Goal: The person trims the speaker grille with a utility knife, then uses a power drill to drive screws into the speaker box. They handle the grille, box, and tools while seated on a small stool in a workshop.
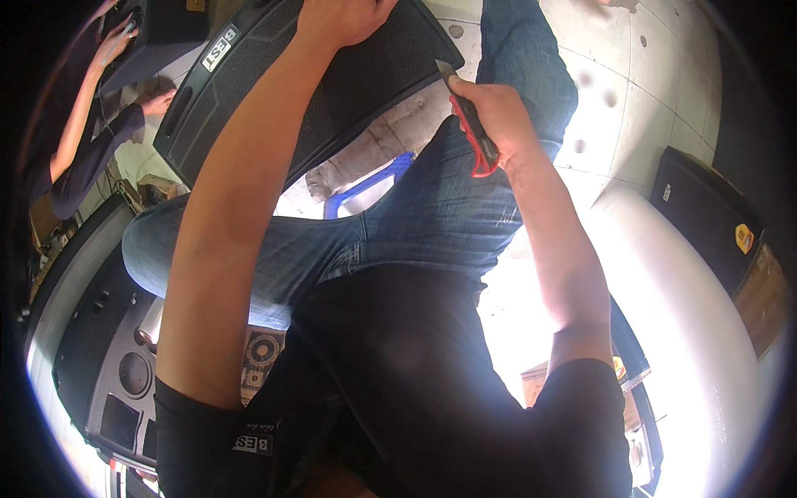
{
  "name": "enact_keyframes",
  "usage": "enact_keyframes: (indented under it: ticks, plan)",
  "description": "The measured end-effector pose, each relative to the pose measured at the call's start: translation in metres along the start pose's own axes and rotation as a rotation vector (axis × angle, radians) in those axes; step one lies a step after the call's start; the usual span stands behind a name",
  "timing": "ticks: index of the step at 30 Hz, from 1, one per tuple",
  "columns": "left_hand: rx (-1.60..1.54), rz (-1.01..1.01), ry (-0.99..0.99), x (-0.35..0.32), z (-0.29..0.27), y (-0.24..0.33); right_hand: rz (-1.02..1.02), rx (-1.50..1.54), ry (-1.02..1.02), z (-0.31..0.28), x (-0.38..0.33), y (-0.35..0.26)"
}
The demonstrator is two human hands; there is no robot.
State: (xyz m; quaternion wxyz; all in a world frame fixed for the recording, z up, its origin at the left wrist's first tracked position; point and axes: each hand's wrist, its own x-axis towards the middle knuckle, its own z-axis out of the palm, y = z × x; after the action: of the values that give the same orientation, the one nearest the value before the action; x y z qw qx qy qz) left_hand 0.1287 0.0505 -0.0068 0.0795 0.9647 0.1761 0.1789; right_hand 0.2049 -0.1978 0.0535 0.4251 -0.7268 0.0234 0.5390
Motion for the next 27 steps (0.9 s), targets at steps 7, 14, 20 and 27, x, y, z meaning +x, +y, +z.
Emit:
enact_keyframes:
  ticks: [7,14,20,27]
  plan:
    - [-0.024,-0.009,-0.012,0.0,0.001,0.0,-0.003,-0.009,0.051,0.003,-0.002,0.001]
    - [0.004,-0.002,-0.014,0.001,0.001,0.002,-0.042,-0.027,0.067,0.0,0.003,0.008]
    - [-0.011,-0.001,0.011,-0.001,0.001,0.001,-0.096,-0.209,0.012,-0.017,0.013,0.003]
    - [0.002,0.008,0.021,-0.001,0.001,0.001,-0.125,-0.373,-0.106,-0.04,0.029,-0.008]
